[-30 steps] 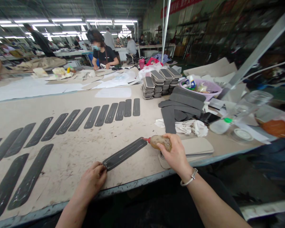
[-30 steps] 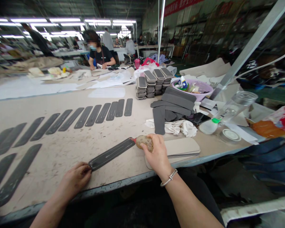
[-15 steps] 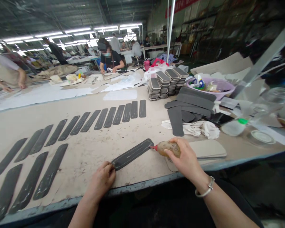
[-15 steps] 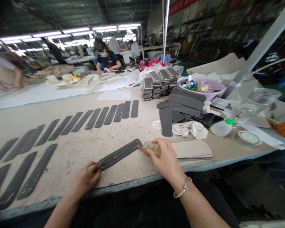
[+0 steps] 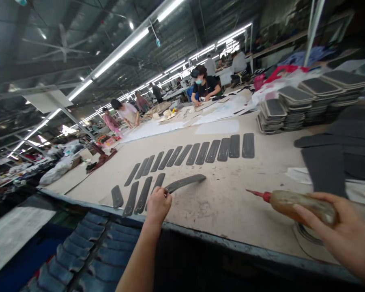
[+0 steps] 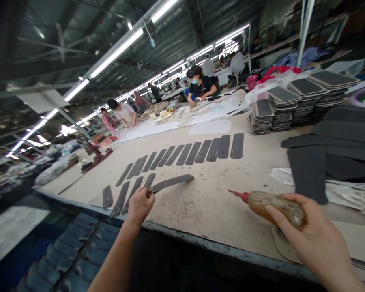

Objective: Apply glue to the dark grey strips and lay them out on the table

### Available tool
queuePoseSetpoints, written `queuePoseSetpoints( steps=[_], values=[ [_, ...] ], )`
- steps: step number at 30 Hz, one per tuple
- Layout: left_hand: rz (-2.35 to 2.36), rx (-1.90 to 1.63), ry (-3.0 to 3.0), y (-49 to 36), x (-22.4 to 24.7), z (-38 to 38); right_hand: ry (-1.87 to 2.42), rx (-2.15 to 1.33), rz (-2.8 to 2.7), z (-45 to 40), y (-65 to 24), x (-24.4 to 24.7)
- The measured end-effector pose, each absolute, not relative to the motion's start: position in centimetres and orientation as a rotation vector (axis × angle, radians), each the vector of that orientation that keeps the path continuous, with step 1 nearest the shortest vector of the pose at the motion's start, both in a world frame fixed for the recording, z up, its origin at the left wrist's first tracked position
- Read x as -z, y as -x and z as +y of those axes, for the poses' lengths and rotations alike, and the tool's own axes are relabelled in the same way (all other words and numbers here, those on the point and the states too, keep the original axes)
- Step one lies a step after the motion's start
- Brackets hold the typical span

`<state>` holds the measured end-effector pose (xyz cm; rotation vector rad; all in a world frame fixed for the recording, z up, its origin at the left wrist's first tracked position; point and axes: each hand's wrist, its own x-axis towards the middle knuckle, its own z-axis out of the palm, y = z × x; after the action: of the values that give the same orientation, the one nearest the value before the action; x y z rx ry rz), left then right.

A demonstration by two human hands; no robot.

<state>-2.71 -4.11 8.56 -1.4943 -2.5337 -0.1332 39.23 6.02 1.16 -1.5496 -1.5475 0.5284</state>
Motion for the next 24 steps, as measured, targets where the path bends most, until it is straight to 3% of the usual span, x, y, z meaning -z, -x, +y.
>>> queuePoseSetpoints(
  steps=[12, 24],
  values=[
    [-2.783, -0.236, 1.292, 7.5, -2.9, -7.0, 1.514, -0.543, -1.568, 5.1, -38.0, -3.6],
    [-2.757, -0.254, 1.352, 8.4, -3.3, -5.9, 1.471, -0.461, -1.543, 5.3, -38.8, -2.9]
  ],
)
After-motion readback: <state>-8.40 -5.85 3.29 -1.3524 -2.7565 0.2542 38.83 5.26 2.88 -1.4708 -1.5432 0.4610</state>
